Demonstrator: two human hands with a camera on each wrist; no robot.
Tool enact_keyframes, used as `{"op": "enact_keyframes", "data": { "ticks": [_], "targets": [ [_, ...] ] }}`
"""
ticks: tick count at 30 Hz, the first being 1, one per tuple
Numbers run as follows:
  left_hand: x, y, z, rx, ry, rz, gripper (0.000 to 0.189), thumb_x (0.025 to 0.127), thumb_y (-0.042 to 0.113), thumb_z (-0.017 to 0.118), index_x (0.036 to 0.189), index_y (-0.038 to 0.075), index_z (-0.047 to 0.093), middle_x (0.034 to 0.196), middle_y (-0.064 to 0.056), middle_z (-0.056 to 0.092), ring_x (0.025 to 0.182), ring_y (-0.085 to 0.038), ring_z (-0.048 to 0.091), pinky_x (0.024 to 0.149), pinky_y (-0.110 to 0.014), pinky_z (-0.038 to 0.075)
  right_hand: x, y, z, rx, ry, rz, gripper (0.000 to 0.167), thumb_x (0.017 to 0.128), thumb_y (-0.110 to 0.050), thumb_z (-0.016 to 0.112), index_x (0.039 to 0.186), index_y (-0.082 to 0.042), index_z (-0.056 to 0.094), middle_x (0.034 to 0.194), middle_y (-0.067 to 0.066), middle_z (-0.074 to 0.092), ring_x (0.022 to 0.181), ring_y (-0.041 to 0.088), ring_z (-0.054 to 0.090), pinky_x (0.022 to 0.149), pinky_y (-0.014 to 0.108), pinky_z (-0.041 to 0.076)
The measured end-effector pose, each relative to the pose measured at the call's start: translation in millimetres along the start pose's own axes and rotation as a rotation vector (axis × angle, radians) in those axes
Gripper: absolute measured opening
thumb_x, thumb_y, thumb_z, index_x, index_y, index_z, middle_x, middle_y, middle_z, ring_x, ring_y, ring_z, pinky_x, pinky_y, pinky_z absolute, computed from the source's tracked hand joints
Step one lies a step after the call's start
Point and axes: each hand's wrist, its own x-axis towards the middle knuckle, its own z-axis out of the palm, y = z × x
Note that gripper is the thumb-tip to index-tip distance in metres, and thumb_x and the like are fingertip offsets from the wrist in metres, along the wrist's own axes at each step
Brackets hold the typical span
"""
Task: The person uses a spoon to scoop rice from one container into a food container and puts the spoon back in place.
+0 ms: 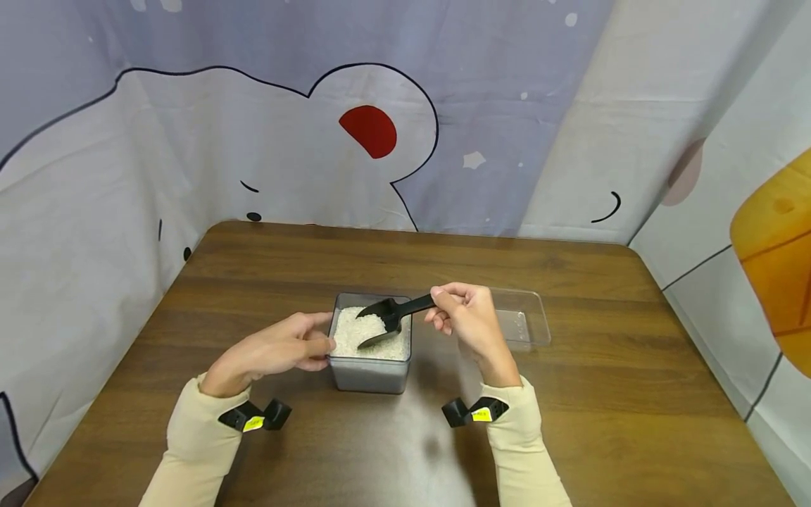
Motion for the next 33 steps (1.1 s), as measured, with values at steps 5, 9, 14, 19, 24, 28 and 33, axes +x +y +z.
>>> {"op": "enact_keyframes", "data": {
  "ticks": [5, 9, 14, 19, 24, 28, 33],
  "targets": [
    [0.9, -1.4, 0.0, -0.005, -0.004, 0.009, 0.065, 0.093, 0.005, 0.046, 0.14, -0.015, 0.006, 0.11, -0.022, 0.06, 0.105, -0.027, 0.057, 0.086, -0.039, 0.051, 0.4, -1.3, -8.3, 0.024, -0.002, 0.014, 0.015, 0.089, -0.003, 0.053, 0.092, 0.012, 0.055, 0.053, 0.004, 0.061, 0.043, 0.007, 0.05, 0.038, 0.013, 0.038],
    [1.6, -1.7, 0.2, -0.009, -0.004, 0.014, 0.066, 0.092, 0.005, 0.046, 0.14, -0.014, 0.006, 0.11, -0.023, 0.06, 0.104, -0.028, 0.057, 0.086, -0.039, 0.051, 0.7, -1.8, -13.5, 0.051, -0.009, 0.01, 0.015, 0.089, -0.003, 0.054, 0.091, 0.012, 0.055, 0.054, 0.004, 0.061, 0.043, 0.007, 0.049, 0.037, 0.012, 0.039],
    [1.6, -1.8, 0.4, -0.013, -0.002, 0.01, 0.066, 0.092, 0.006, 0.046, 0.14, -0.015, 0.006, 0.109, -0.023, 0.06, 0.104, -0.029, 0.057, 0.086, -0.039, 0.051, 0.9, -3.0, -18.0, 0.087, -0.005, 0.013, 0.014, 0.089, -0.002, 0.054, 0.089, 0.012, 0.056, 0.053, 0.005, 0.061, 0.042, 0.006, 0.049, 0.038, 0.012, 0.04],
    [1.2, -2.8, 0.2, -0.007, -0.012, 0.01, 0.066, 0.093, 0.007, 0.045, 0.14, -0.014, 0.004, 0.11, -0.021, 0.06, 0.106, -0.029, 0.056, 0.087, -0.039, 0.05, 1.0, -4.0, -21.4, 0.13, -0.016, 0.029, 0.012, 0.089, -0.002, 0.054, 0.086, 0.01, 0.056, 0.054, 0.006, 0.062, 0.043, 0.007, 0.049, 0.038, 0.012, 0.04],
    [0.9, -2.4, -0.2, -0.007, -0.021, 0.015, 0.067, 0.093, 0.007, 0.045, 0.14, -0.014, 0.003, 0.11, -0.021, 0.06, 0.107, -0.03, 0.056, 0.087, -0.039, 0.05, 0.9, -5.3, -23.9, 0.161, -0.023, 0.04, 0.01, 0.089, -0.002, 0.055, 0.084, 0.007, 0.057, 0.055, 0.007, 0.062, 0.043, 0.007, 0.05, 0.038, 0.012, 0.04],
    [0.7, -1.8, 0.1, -0.01, -0.02, 0.014, 0.066, 0.093, 0.007, 0.045, 0.14, -0.014, 0.003, 0.108, -0.02, 0.061, 0.107, -0.029, 0.056, 0.087, -0.039, 0.05, -0.4, -7.6, -27.4, 0.183, -0.031, 0.027, 0.01, 0.089, -0.003, 0.055, 0.082, 0.004, 0.059, 0.055, 0.006, 0.062, 0.042, 0.006, 0.048, 0.035, 0.011, 0.033],
    [0.3, -0.7, 1.2, -0.008, -0.013, 0.012, 0.065, 0.093, 0.006, 0.044, 0.14, -0.014, 0.004, 0.101, -0.017, 0.062, 0.107, -0.029, 0.056, 0.087, -0.039, 0.05, -2.7, -11.9, -33.0, 0.21, -0.039, 0.009, 0.011, 0.089, -0.002, 0.054, 0.081, 0.002, 0.061, 0.056, 0.006, 0.062, 0.043, 0.006, 0.048, 0.034, 0.01, 0.03]
  ]
}}
